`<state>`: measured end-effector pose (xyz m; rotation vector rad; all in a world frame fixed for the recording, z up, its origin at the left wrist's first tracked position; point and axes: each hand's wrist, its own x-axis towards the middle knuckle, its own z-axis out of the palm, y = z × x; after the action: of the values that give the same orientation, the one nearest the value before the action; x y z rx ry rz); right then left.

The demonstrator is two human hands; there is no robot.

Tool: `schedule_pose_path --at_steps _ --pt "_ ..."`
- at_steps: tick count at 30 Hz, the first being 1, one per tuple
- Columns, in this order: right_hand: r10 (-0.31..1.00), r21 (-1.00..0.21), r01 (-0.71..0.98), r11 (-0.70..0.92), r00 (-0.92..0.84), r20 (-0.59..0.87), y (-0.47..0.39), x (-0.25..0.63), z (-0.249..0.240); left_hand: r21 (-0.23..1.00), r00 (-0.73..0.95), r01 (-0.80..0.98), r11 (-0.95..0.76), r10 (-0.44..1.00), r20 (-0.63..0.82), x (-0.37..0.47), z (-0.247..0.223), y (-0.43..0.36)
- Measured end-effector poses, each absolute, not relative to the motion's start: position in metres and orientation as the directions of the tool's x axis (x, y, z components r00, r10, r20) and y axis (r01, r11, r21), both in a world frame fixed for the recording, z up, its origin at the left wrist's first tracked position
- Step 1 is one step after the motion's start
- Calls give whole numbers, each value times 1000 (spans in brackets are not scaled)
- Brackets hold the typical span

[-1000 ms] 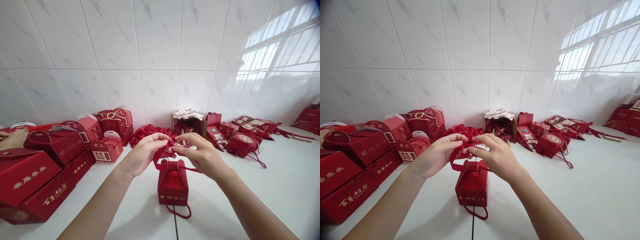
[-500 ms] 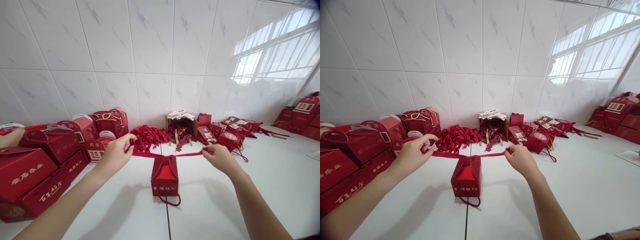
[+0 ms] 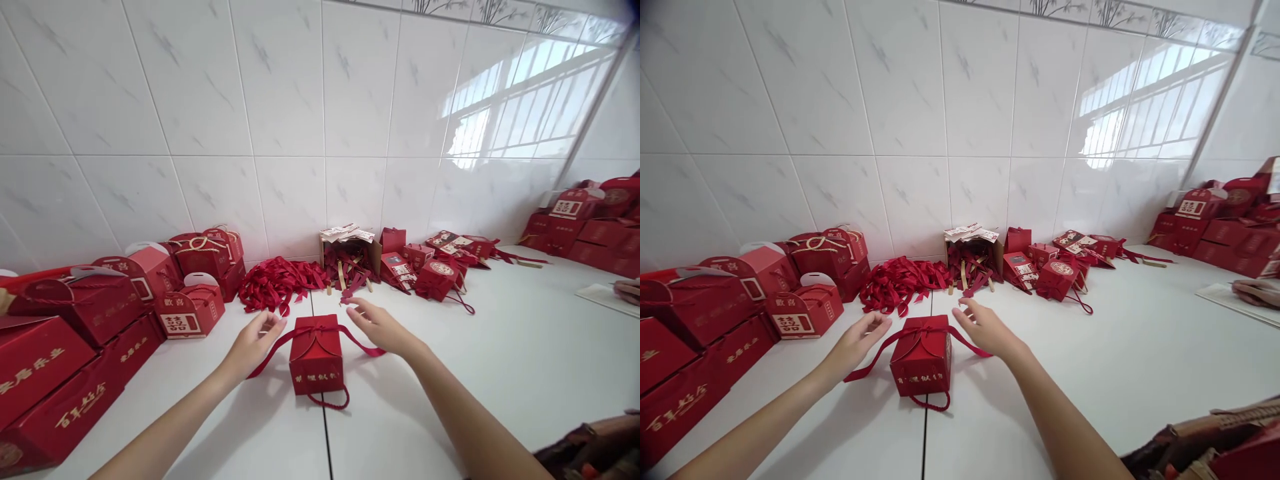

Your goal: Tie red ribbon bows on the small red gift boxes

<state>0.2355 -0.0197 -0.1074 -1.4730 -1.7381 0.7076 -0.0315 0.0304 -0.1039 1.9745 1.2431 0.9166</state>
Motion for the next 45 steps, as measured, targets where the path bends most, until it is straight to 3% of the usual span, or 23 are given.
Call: schedule_pose_path --at_steps 3,7,14,19,22,27,31,35,37,39,42,45 --pt "981 -851 488 193 -120 154 -11 220 -115 856 352 397 -332 916 192 -13 -109 27" --pt "989 -880 451 149 -71 131 1 212 -131 925 341 338 -173 939 51 -2 -118 24" --pt "1000 -930 369 0 -7 -3 -1 213 -137 940 360 340 -17 926 -113 1 -112 15" --pt "995 -931 356 77 37 96 -7 224 -124 908 298 397 -135 955 12 -11 -106 18" --pt "987 -918 363 158 -68 143 -15 238 -112 882 336 466 -65 936 -108 -25 -105 25" --pt "957 -787 579 214 -286 49 -35 253 -98 800 417 596 73 823 -386 -44 -98 32" --pt "967 -618 756 215 -79 240 -35 238 -103 806 539 582 110 689 -484 -42 -88 27" --pt "903 -632 747 206 104 417 -28 215 -108 934 609 326 147 723 -326 -25 -78 12" --pt "873 -700 652 292 118 473 -28 206 -106 965 569 229 124 788 -236 -13 -75 4" --pt "877 -781 506 365 94 471 -29 199 -104 970 497 243 3 858 -127 -2 -76 -3" --pt "928 -872 352 340 24 371 -29 190 -104 880 419 348 -323 893 163 12 -84 -10" --pt "953 -912 291 289 2 302 -27 184 -107 664 423 501 -554 827 371 21 -95 -15"
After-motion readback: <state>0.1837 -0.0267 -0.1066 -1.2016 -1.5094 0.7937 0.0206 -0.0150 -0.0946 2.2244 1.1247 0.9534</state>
